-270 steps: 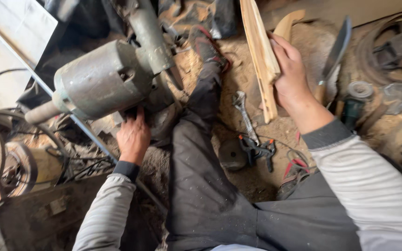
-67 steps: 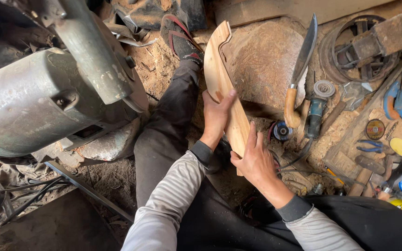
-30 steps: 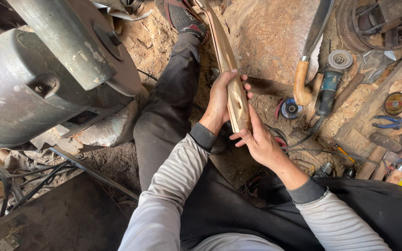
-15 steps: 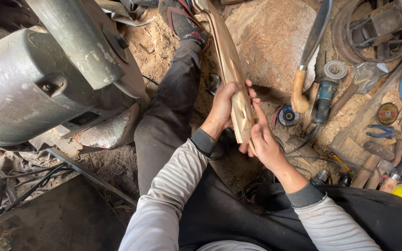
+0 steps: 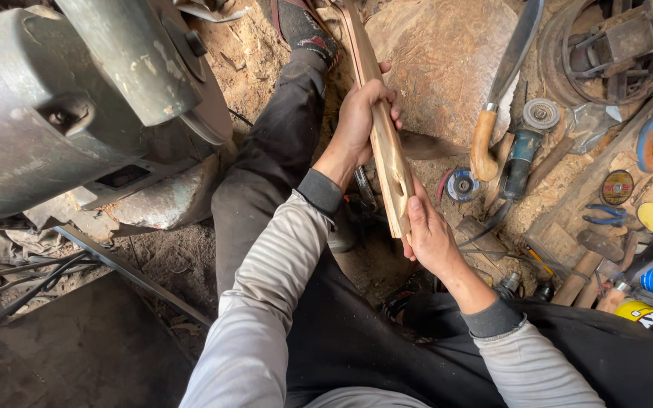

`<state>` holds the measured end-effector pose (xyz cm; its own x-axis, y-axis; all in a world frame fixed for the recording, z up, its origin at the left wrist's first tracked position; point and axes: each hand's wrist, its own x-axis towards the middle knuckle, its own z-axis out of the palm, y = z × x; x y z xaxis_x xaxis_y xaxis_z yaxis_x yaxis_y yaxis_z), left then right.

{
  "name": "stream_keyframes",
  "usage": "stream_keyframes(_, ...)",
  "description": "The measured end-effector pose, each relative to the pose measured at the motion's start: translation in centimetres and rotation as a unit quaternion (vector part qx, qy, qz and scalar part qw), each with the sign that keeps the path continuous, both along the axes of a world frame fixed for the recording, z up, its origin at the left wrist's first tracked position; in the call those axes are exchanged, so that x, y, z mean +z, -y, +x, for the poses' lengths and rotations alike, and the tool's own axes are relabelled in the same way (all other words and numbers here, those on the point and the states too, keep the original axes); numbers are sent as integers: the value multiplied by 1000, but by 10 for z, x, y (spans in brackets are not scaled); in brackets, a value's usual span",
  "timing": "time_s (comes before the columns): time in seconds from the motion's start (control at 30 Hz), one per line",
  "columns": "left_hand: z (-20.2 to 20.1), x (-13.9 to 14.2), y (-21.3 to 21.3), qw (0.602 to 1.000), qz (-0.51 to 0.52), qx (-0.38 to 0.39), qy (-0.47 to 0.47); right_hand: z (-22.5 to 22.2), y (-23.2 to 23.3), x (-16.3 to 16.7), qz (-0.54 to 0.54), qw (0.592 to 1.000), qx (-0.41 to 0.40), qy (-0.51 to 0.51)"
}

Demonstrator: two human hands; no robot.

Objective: The person shapes a curved wooden piece using a bench grinder, a curved knife, and a power drill. They repeatedly smooth the edges and surface, inspect the piece, and use clamps to hold it while drilling a hole.

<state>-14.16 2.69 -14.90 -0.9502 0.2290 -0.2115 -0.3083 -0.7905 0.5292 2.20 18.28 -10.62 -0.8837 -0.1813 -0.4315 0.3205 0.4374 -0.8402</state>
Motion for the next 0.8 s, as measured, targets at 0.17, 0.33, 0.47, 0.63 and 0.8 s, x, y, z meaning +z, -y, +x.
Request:
stream_keyframes(0.17, 7, 4, 4, 999, -5, -12, 45, 3, 1, 3, 1, 1000, -3, -16)
stream_keyframes(0.33, 16, 8, 4, 999, -32, 2, 35, 5, 4, 7, -2, 1000, -5, -1)
stream_keyframes(0.47, 18, 3, -2, 999, -47, 17, 15, 7, 4, 6, 24, 1000, -2, -4)
stream_keyframes(0.63, 20, 0, -5, 999, -47, 4, 13, 9, 1, 3, 4, 1000, 9, -30)
stream_keyframes(0.8, 21, 6, -5, 998, -65, 3, 21, 13, 1, 4, 8, 1000, 10, -17)
